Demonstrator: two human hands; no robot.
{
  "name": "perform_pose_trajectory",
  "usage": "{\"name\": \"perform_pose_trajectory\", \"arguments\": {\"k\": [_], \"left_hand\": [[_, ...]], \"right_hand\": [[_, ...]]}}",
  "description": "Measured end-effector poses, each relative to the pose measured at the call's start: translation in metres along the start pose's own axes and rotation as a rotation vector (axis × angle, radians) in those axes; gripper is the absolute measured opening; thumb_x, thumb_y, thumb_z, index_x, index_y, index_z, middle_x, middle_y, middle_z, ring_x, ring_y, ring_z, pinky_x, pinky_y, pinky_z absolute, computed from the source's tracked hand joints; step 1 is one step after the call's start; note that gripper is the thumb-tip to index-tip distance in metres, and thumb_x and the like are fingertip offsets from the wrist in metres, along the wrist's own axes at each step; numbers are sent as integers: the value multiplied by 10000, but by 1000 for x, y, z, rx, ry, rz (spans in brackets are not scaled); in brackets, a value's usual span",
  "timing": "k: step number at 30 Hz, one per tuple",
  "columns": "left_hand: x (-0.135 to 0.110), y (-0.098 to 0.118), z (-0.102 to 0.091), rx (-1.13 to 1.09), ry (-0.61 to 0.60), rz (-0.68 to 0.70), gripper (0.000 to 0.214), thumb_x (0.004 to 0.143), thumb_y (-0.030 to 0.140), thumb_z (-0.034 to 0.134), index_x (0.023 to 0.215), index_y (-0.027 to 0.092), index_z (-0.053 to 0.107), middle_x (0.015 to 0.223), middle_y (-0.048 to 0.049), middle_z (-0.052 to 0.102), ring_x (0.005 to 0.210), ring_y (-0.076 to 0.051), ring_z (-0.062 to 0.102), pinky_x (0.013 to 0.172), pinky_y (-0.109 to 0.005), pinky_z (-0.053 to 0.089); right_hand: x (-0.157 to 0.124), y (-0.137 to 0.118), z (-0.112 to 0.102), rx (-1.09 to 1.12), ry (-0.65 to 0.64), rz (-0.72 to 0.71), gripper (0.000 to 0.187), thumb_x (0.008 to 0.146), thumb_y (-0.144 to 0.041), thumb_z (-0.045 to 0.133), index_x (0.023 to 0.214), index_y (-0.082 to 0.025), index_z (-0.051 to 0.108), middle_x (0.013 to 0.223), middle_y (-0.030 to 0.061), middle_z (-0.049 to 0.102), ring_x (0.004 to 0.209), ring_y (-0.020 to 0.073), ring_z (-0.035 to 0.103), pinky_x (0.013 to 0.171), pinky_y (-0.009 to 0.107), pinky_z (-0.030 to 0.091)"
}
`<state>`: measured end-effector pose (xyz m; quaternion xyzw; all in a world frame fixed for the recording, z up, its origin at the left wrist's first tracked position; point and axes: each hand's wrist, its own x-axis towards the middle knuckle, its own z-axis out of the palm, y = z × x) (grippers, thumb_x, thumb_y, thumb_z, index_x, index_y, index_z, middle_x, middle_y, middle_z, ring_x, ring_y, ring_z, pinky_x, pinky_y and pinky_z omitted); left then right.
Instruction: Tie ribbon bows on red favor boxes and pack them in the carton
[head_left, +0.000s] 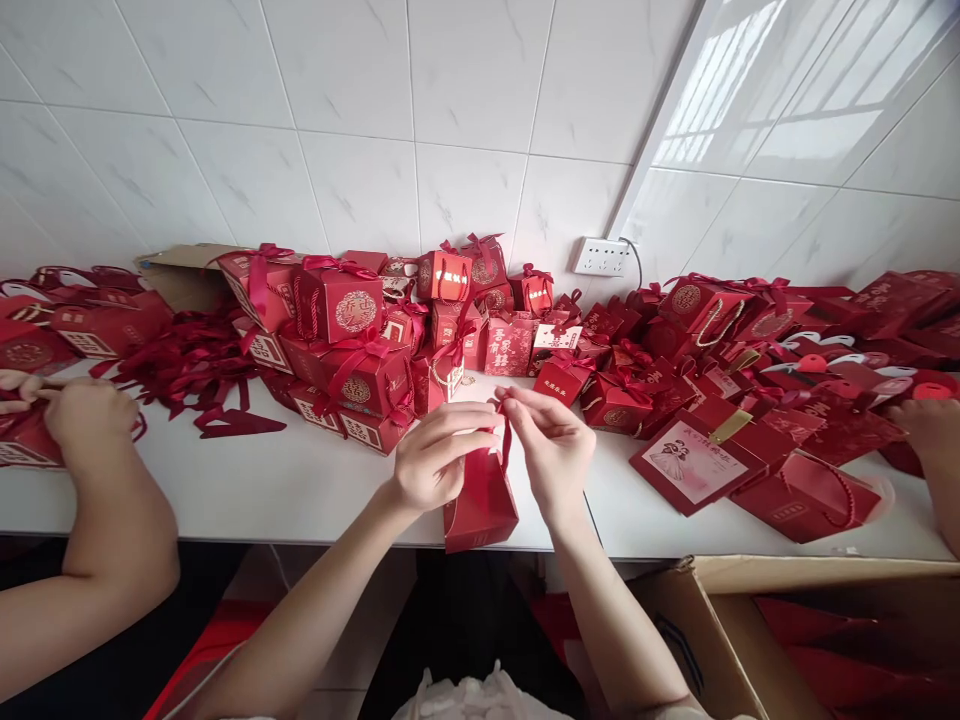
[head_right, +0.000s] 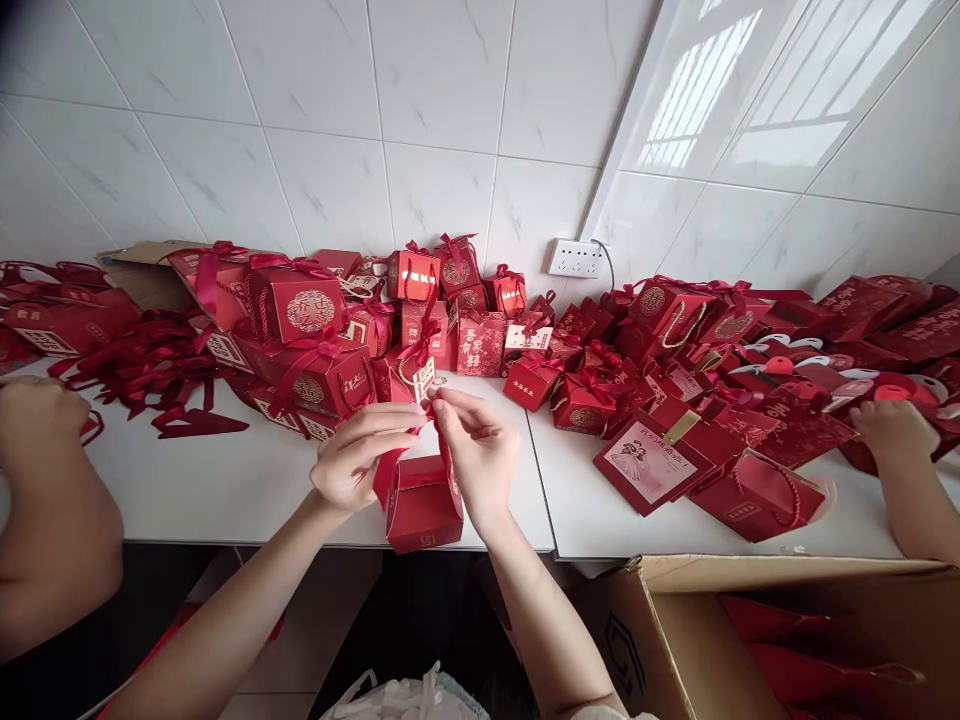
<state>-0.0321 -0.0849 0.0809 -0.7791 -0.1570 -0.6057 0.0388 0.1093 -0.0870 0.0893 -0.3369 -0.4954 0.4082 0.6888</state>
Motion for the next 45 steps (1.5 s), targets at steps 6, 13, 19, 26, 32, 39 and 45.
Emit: {"name": "perform_pose_trajectory", "arguments": {"k": [6, 13, 19, 26, 32, 39, 45], "left_hand": [[-33, 21, 15, -175, 504, -688, 161, 856, 192, 574, 884, 216, 730, 983, -65, 705, 946, -194, 658, 793, -318, 550], [-35, 34, 6, -491, 961, -1202, 158, 681, 276, 738, 586, 163, 679, 869, -61, 706, 846, -166, 638, 699, -257, 528], [-51, 34, -9, -431, 1044, -1313, 108, 630, 248, 759, 665, 159, 710, 763, -36, 701, 696, -108, 600, 688, -245, 512], [-75, 35, -22, -340, 1160, -1464, 54, 634, 187, 720, 640, 142, 690, 774, -41, 697, 634, -76, 571, 659, -201, 511], [-84, 35, -29, -318, 1225, -1513, 18, 674, 137, 680, 660, 135, 692, 783, -31, 681, 627, -63, 548, 629, -168, 513], [-89, 29, -33, -315, 1261, -1532, 41, 715, 113, 655, 680, 125, 673, 808, -47, 677, 630, -63, 539, 615, -163, 514], [-94, 22, -33, -298, 1242, -1546, 23, 719, 117, 648, 700, 128, 654, 801, -41, 668, 629, -66, 540, 611, -165, 509]], "right_hand": [[-1, 4, -10, 1, 244, -4, 386, 708, -239, 745, 1071, -213, 618, 783, -6, 753, 722, 188, 725, 743, 347, 581], [-8, 16, -38, 25, 338, 15, 253, 682, -229, 755, 630, -193, 510, 628, -36, 665, 728, 164, 697, 712, 288, 540], [-8, 27, -73, 18, 346, 154, 267, 640, -259, 765, 639, -185, 508, 591, -69, 579, 530, 84, 562, 614, 260, 493], [-9, 32, -102, -33, 422, 204, 253, 597, -244, 749, 598, -184, 504, 585, -65, 536, 541, 75, 517, 602, 257, 472], [-9, 37, -118, 32, 472, 330, 260, 557, -216, 759, 574, -176, 503, 569, -69, 529, 535, 60, 496, 610, 232, 475], [-17, 42, -131, 41, 474, 406, 289, 535, -216, 772, 555, -175, 487, 580, -71, 525, 535, 57, 482, 597, 230, 481], [-26, 45, -142, 1, 495, 432, 303, 521, -241, 784, 566, -181, 491, 588, -66, 517, 541, 67, 488, 592, 243, 492]]}}
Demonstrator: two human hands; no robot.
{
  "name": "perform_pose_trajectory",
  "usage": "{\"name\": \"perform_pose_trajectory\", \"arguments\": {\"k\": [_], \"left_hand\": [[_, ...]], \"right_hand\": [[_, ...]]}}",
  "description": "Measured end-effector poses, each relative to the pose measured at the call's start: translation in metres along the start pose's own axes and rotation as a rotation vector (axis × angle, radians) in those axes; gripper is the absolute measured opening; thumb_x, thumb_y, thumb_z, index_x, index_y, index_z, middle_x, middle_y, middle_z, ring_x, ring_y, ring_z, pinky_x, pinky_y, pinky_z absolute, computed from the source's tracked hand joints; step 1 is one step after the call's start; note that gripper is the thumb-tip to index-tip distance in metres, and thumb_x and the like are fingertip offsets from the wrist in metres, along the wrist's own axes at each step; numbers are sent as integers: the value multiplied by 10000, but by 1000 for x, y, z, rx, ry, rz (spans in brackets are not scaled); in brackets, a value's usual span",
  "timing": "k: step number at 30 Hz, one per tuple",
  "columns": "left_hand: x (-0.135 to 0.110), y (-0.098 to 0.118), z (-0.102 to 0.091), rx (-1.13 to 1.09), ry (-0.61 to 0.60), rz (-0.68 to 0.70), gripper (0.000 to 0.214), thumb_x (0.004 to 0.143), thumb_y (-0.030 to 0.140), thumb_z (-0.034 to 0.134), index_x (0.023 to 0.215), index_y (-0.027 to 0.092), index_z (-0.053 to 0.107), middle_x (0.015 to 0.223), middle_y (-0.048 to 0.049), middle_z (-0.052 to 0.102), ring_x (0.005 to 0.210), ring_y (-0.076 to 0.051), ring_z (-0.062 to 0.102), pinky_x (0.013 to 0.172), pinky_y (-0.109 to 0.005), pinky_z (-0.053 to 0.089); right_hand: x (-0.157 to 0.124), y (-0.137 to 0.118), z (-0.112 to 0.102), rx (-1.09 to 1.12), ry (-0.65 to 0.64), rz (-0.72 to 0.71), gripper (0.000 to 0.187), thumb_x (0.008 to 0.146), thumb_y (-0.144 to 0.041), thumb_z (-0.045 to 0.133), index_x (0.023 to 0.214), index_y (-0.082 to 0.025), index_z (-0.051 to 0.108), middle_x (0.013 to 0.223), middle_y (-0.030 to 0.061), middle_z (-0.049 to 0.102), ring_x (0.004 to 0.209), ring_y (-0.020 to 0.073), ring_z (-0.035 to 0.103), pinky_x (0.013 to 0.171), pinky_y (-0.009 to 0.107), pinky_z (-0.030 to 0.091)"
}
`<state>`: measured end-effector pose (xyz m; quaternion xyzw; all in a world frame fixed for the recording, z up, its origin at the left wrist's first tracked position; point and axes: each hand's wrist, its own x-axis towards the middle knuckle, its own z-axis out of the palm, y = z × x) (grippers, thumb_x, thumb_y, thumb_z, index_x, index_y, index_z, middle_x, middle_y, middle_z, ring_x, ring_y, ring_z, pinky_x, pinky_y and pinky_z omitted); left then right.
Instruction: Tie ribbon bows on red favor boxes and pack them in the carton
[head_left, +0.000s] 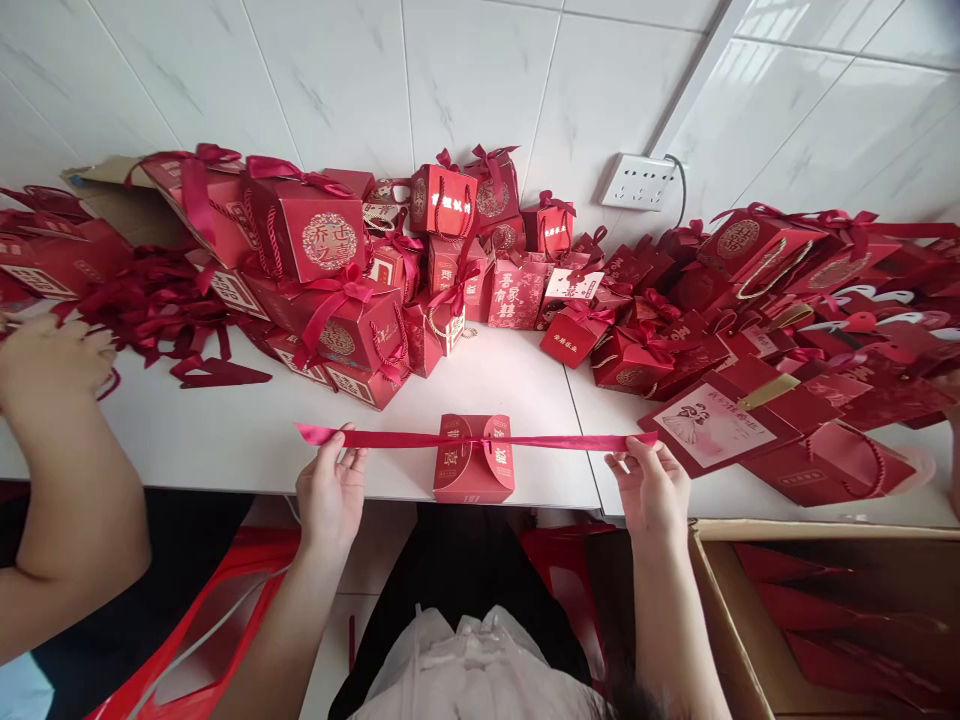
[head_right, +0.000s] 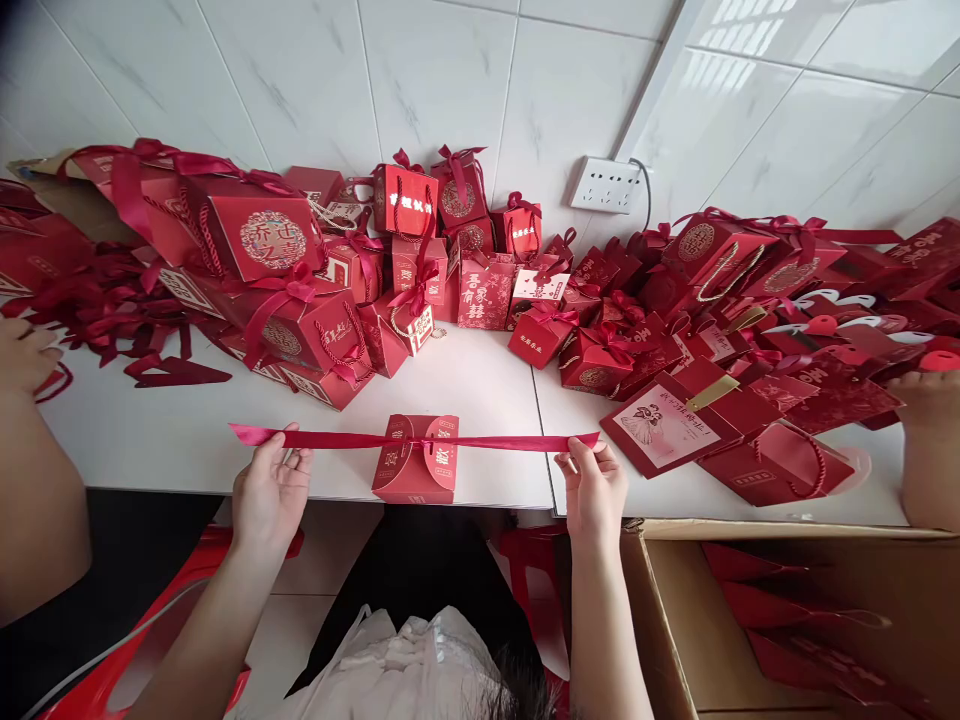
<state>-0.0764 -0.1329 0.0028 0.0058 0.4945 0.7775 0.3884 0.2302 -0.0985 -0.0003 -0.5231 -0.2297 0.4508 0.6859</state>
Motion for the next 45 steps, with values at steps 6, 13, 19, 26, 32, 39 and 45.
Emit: {"name": "perform_pose_trajectory", "arguments": {"k": [6, 13, 19, 26, 32, 39, 45], "left_hand": [[4, -4, -3, 44, 6, 10, 19, 715, 125, 636, 701, 132, 646, 784, -35, 659, 636, -72, 551, 614, -172, 506], [8, -7, -8, 41, 19, 13, 28, 704, 116, 633, 691, 131, 652, 778, -33, 662, 645, -74, 561, 617, -175, 502], [10, -10, -11, 30, 32, -15, 19, 713, 122, 634, 706, 139, 642, 821, -32, 666, 689, -83, 578, 647, -199, 498], [15, -18, -16, 66, 37, -3, 36, 686, 129, 653, 690, 152, 626, 839, -35, 671, 750, -105, 601, 675, -219, 498], [18, -23, -17, 118, 20, 44, 33, 673, 158, 655, 697, 145, 635, 843, -42, 665, 747, -106, 600, 665, -215, 492], [32, -32, -39, 503, -105, 493, 35, 655, 203, 716, 648, 182, 689, 879, -62, 641, 850, -181, 598, 781, -288, 477], [51, -41, -58, 882, -224, 929, 192, 679, 211, 719, 507, 224, 634, 855, -84, 656, 887, -236, 531, 914, -381, 353]], "right_hand": [[2, 3, -10, -54, 23, -12, 324, 519, -277, 789, 580, -183, 486, 600, -68, 522, 524, 67, 498, 596, 260, 500], [5, 6, -16, -40, 61, 26, 342, 495, -261, 803, 559, -173, 479, 577, -73, 521, 517, 55, 497, 602, 240, 492], [6, 12, -21, -72, 79, 46, 359, 480, -257, 813, 549, -179, 469, 567, -69, 524, 518, 65, 506, 585, 245, 505], [4, 18, -27, -148, 104, 42, 352, 497, -297, 816, 542, -176, 489, 565, -64, 526, 504, 65, 512, 578, 247, 518], [4, 24, -29, -174, 118, 59, 361, 476, -310, 826, 554, -170, 503, 532, -70, 530, 493, 65, 530, 592, 229, 518], [6, 51, -38, -645, 58, -129, 296, 628, -417, 707, 651, -191, 517, 608, -20, 587, 461, 123, 553, 447, 245, 413], [6, 62, -45, -752, 29, -254, 254, 638, -401, 671, 642, -207, 507, 587, -28, 559, 530, 136, 534, 553, 270, 415]]}}
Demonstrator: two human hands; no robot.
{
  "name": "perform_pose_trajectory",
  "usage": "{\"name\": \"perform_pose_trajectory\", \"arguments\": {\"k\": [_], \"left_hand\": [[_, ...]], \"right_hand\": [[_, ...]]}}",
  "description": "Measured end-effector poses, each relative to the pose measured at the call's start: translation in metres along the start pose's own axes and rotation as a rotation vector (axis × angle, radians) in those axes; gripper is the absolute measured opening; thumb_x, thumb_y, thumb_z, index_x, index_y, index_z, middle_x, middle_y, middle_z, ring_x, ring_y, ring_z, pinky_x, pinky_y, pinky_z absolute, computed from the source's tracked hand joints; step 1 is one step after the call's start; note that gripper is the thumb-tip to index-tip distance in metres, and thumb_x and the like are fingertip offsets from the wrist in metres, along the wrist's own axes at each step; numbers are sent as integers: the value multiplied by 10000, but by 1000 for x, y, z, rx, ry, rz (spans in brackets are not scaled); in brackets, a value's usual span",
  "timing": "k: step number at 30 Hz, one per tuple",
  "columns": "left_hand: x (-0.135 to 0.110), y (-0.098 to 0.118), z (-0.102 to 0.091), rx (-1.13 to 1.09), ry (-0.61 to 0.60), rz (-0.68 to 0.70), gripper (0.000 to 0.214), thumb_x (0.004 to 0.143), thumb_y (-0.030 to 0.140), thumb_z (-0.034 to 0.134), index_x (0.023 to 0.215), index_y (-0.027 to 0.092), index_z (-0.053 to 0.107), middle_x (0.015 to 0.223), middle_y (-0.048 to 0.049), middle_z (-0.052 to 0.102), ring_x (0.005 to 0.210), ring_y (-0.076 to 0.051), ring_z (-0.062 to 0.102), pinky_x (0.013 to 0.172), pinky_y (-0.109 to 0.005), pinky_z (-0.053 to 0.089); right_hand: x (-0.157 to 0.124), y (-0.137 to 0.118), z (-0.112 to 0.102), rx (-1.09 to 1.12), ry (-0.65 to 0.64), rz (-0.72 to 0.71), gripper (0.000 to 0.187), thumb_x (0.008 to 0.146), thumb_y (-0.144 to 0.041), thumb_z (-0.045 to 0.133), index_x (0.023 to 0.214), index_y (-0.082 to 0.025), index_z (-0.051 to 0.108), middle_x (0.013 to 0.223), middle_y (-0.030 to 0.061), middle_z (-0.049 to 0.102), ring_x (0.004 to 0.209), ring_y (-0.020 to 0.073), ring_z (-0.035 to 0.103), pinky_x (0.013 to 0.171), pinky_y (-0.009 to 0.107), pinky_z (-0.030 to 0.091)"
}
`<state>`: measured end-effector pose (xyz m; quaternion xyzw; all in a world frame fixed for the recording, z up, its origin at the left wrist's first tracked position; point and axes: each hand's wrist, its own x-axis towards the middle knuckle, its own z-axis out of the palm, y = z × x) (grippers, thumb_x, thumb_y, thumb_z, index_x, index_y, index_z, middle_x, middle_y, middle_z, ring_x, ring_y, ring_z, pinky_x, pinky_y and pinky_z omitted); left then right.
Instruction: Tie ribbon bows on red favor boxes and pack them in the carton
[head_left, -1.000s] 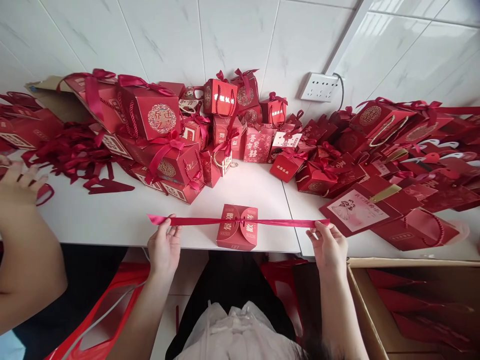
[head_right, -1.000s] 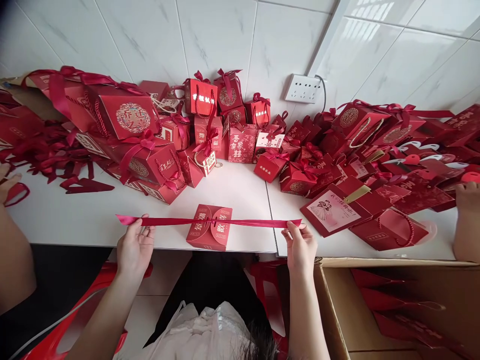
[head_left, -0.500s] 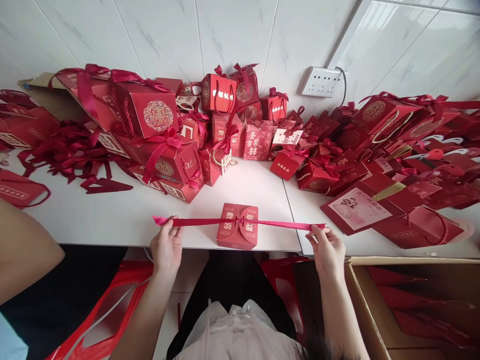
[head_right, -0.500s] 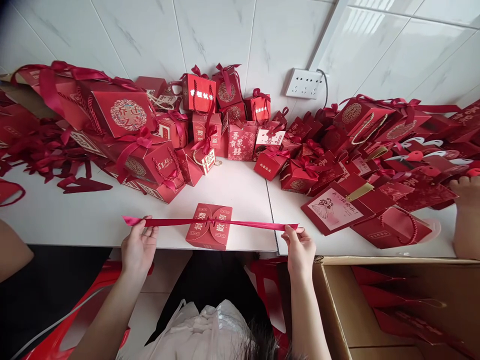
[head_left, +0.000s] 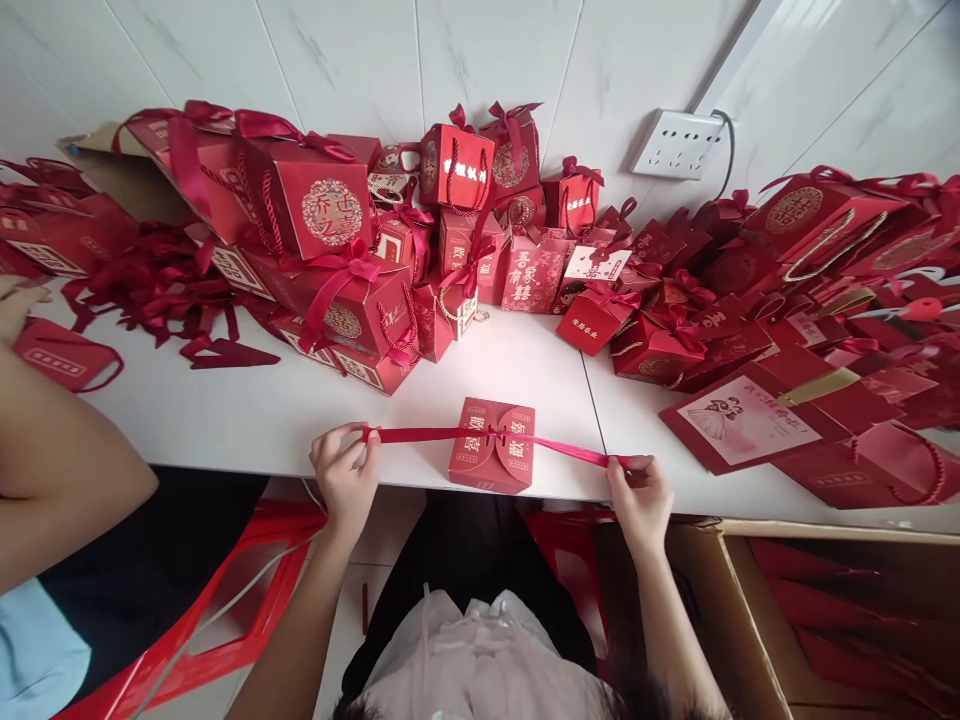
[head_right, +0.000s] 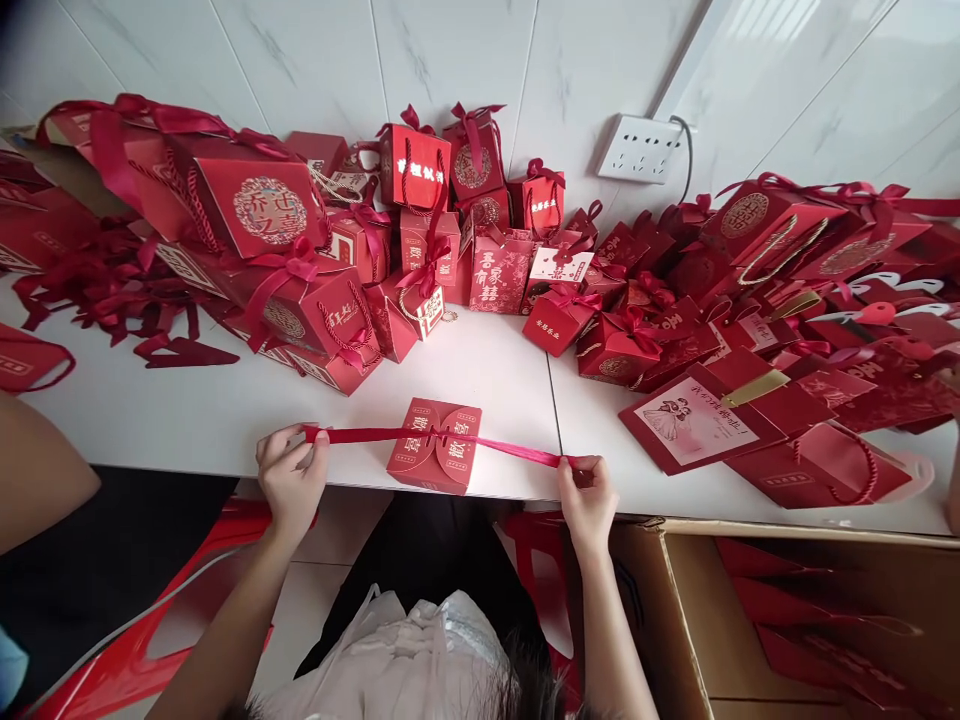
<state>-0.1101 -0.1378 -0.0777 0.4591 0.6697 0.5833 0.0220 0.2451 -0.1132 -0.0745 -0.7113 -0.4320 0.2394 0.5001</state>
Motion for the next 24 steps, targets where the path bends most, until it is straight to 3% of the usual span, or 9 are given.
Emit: {"name": "perform_pose_trajectory", "arguments": {"k": [5, 8, 24], "left_hand": [[0, -5, 6, 346, -18, 326, 242, 773, 218, 626, 531, 206, 628, 876, -82, 672, 847, -223, 529, 801, -356, 376], [-1, -5, 6, 436, 7, 451, 235, 791, 198, 614, 558, 199, 646, 876, -85, 679, 856, -221, 532, 779, -344, 381], [-2, 1, 3, 504, -15, 496, 221, 794, 181, 615, 581, 202, 670, 874, -81, 687, 856, -224, 534, 755, -346, 369]], "right_hand": [[-1, 5, -1, -30, -9, -57, 258, 636, -423, 651, 657, -206, 513, 597, -6, 579, 558, 159, 547, 585, 289, 446], [-1, 6, 0, -45, -22, -86, 259, 648, -429, 649, 667, -205, 518, 598, 1, 589, 555, 163, 553, 572, 286, 457], [-4, 0, 0, -100, -59, -159, 216, 666, -405, 607, 649, -208, 521, 569, -3, 568, 504, 149, 522, 512, 267, 443]]}}
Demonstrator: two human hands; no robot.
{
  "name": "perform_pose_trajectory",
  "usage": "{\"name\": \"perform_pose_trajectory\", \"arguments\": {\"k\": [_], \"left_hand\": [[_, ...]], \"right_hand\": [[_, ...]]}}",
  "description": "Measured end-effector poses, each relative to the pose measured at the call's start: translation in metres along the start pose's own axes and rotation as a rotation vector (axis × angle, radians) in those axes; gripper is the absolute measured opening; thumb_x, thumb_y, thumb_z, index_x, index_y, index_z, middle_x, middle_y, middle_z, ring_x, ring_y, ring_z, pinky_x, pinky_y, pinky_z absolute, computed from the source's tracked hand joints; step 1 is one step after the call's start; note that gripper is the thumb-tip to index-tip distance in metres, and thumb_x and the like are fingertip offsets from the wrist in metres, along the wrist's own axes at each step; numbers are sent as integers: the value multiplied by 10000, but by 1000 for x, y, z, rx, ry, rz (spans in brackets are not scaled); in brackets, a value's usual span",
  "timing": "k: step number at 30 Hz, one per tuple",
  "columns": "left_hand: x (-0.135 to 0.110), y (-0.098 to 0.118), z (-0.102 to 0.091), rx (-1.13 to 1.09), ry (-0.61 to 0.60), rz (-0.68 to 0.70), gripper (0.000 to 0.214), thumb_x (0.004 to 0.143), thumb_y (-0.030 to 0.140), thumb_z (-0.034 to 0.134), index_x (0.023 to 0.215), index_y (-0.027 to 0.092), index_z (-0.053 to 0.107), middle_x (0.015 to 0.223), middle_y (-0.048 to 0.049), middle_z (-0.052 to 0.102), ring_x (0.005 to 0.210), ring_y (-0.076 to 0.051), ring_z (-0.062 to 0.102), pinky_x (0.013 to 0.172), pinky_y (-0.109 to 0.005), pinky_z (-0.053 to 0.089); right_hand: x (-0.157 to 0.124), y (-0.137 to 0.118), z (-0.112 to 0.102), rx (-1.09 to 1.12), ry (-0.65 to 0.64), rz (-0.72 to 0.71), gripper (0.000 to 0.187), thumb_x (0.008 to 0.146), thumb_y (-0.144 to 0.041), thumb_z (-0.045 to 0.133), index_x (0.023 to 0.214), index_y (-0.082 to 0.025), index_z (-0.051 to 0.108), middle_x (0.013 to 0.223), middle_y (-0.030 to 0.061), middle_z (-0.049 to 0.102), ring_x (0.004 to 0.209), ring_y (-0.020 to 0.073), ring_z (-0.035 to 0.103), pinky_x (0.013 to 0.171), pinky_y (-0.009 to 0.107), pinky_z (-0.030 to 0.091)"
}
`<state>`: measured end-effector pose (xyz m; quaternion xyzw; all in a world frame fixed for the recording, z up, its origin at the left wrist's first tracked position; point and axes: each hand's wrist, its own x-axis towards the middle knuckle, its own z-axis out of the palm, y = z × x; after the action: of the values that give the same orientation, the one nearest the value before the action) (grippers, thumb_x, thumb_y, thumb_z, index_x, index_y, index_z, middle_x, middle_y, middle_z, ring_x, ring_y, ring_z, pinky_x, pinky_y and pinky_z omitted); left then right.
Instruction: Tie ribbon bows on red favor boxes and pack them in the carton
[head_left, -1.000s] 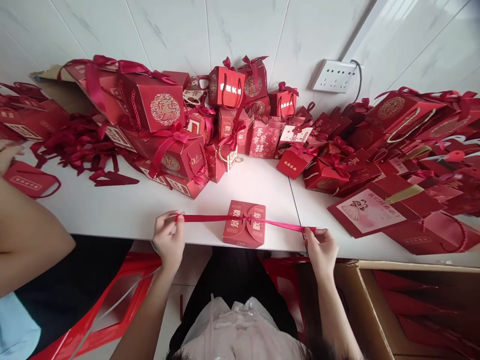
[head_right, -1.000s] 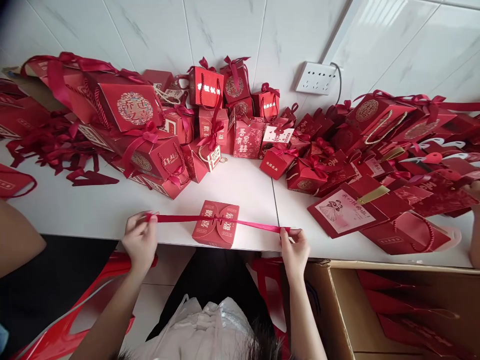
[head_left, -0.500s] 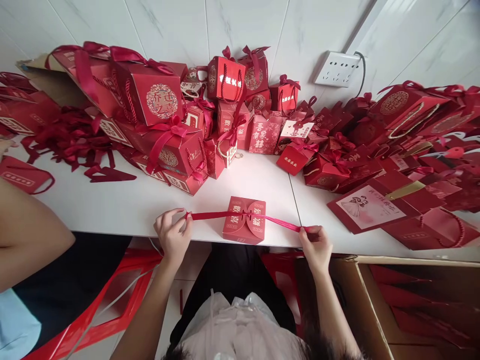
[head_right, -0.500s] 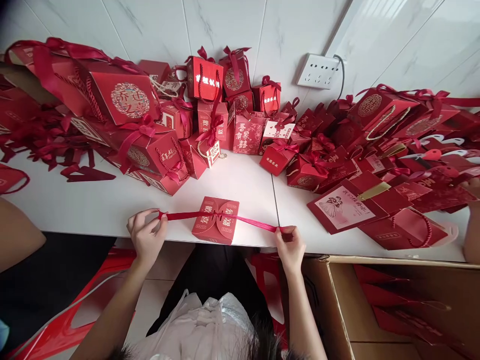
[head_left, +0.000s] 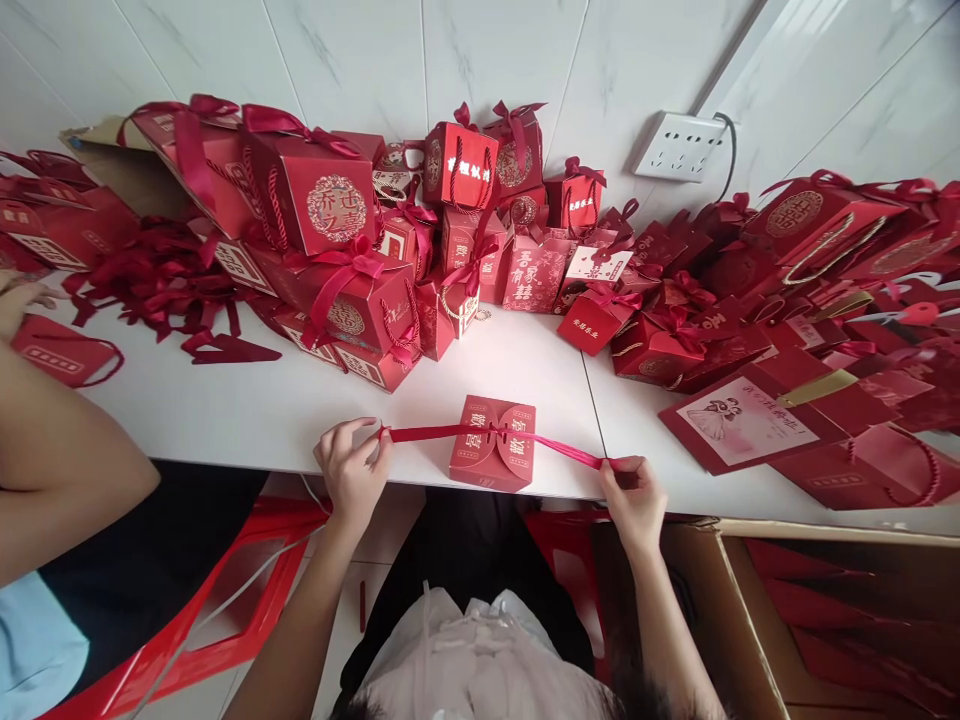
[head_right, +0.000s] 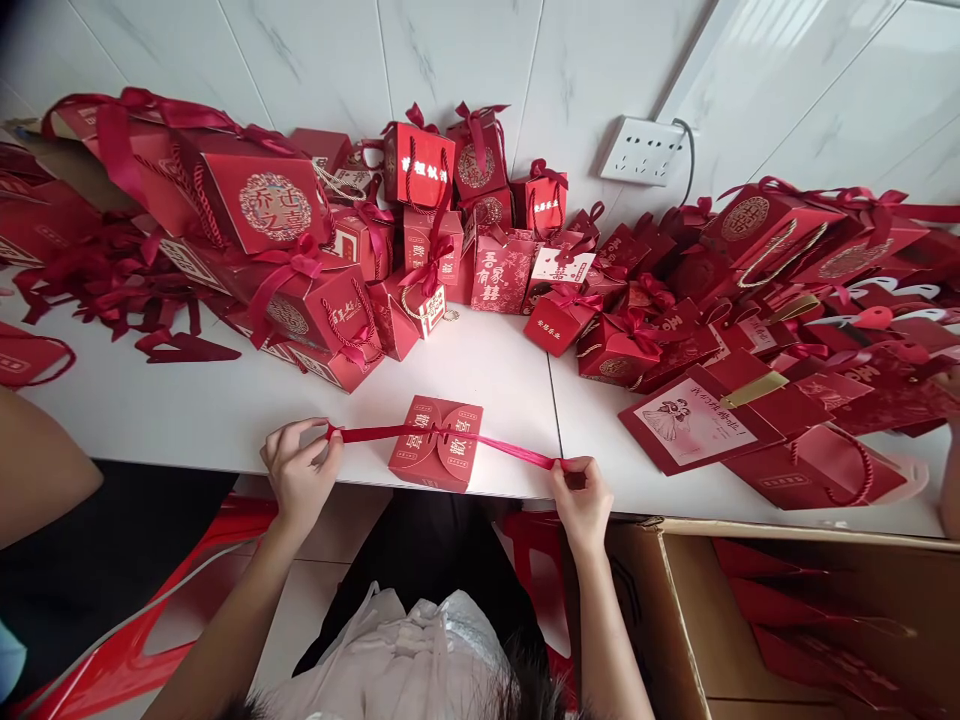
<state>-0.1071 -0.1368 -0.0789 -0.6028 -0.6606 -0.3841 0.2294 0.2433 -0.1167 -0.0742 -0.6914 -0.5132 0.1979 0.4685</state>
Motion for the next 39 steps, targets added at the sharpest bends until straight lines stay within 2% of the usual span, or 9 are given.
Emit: {"name": "perform_pose_trajectory", "arguments": {"k": [22, 27, 31, 34, 37, 39], "left_hand": [[1, 0, -2, 9, 6, 27, 202, 795, 175, 618, 604, 200, 677, 860, -78, 688, 852, -218, 550, 752, -343, 374], [2, 1, -4, 14, -46, 16, 195, 795, 176, 607, 617, 208, 681, 876, -75, 684, 872, -227, 573, 776, -358, 381], [3, -2, -4, -7, -148, -50, 201, 777, 194, 608, 581, 206, 655, 923, -84, 677, 898, -254, 575, 772, -378, 386], [9, -3, -8, -65, -211, -127, 92, 762, 233, 609, 776, 196, 692, 974, -104, 656, 923, -275, 571, 803, -398, 414], [24, 5, -18, -173, -113, -188, 294, 790, 242, 569, 1062, 149, 630, 1048, -145, 612, 1004, -280, 559, 903, -415, 423], [37, 16, -26, -285, -80, -174, 270, 812, 243, 538, 1053, 152, 617, 1061, -142, 599, 1036, -264, 556, 961, -404, 406]], "right_hand": [[0, 2, -1, -41, -7, -3, 225, 683, -418, 597, 657, -208, 523, 582, 0, 581, 514, 153, 540, 526, 267, 456], [1, 3, -1, -25, -33, -35, 248, 682, -434, 613, 636, -208, 522, 568, 3, 578, 502, 156, 535, 488, 260, 440], [3, 2, -2, -1, -82, -5, 241, 692, -427, 617, 657, -207, 525, 597, 12, 588, 533, 164, 539, 514, 275, 447], [3, -4, -7, 26, -129, 28, 246, 702, -429, 626, 734, -201, 539, 619, 0, 572, 541, 154, 519, 541, 283, 450], [0, -17, -15, 156, -225, 14, 315, 717, -411, 654, 920, -201, 536, 672, -23, 527, 588, 143, 505, 589, 280, 453], [-1, -29, -19, 284, -224, -50, 335, 744, -414, 643, 981, -208, 527, 706, -26, 481, 627, 139, 484, 622, 277, 444]]}}
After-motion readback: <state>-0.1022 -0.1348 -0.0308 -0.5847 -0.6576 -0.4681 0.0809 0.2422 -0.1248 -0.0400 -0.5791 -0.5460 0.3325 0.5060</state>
